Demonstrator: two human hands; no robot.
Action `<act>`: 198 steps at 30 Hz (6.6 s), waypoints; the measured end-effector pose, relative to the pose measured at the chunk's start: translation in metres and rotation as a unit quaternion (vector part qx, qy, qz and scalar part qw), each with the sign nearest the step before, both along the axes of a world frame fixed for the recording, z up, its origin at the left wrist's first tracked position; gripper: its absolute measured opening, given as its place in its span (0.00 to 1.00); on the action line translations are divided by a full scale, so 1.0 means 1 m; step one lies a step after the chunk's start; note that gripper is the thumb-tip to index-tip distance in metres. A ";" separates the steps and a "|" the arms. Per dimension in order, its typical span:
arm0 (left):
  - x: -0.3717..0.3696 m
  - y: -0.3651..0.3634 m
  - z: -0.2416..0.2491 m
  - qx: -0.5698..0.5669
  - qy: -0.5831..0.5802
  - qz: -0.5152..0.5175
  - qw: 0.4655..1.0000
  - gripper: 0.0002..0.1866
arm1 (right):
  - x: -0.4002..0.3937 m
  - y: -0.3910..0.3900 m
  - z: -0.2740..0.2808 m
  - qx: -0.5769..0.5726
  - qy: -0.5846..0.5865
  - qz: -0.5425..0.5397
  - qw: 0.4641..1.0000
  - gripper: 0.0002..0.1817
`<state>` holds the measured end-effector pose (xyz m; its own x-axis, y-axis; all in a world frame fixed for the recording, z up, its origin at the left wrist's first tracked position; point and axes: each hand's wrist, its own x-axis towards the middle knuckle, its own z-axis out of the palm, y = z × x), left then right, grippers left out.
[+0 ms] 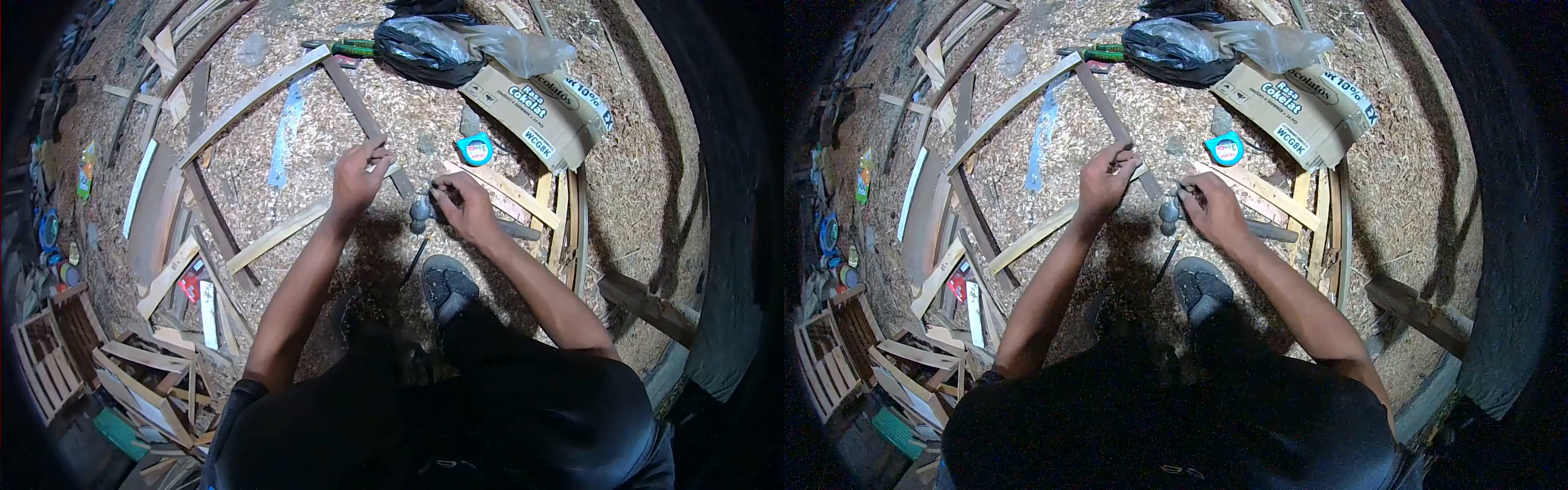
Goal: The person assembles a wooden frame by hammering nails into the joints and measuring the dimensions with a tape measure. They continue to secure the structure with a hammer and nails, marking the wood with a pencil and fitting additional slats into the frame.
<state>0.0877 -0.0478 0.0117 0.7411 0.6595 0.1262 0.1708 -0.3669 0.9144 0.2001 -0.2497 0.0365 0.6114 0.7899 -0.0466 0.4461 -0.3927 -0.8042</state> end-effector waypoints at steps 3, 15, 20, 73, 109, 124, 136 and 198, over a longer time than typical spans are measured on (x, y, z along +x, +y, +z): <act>0.000 0.002 -0.003 0.044 0.012 -0.011 0.999 0.07 | 0.000 -0.022 0.004 0.015 -0.171 0.094 0.981 0.18; 0.001 0.009 -0.012 0.098 -0.037 -0.054 0.993 0.06 | 0.005 -0.055 0.022 -0.157 -0.057 0.161 0.973 0.16; 0.001 0.009 -0.013 0.096 -0.027 -0.051 0.994 0.05 | -0.009 -0.050 0.047 -0.077 0.007 0.066 0.995 0.14; -0.001 0.012 0.005 0.129 0.059 -0.145 0.979 0.17 | 0.108 0.062 0.001 -0.207 -0.259 -0.004 0.943 0.17; -0.033 0.019 0.041 0.039 0.090 -0.167 0.981 0.21 | 0.027 0.070 0.002 -0.037 -0.096 0.252 0.962 0.19; -0.045 0.019 0.039 0.073 0.115 -0.197 0.971 0.20 | -0.005 0.061 -0.015 0.017 -0.095 0.169 0.981 0.14; -0.047 0.015 0.045 0.176 0.053 -0.153 0.971 0.20 | -0.013 0.042 0.000 0.040 -0.235 0.125 0.963 0.23; -0.026 0.007 -0.014 0.045 -0.041 -0.106 0.993 0.05 | -0.054 0.006 0.073 -0.173 -0.035 0.080 0.981 0.14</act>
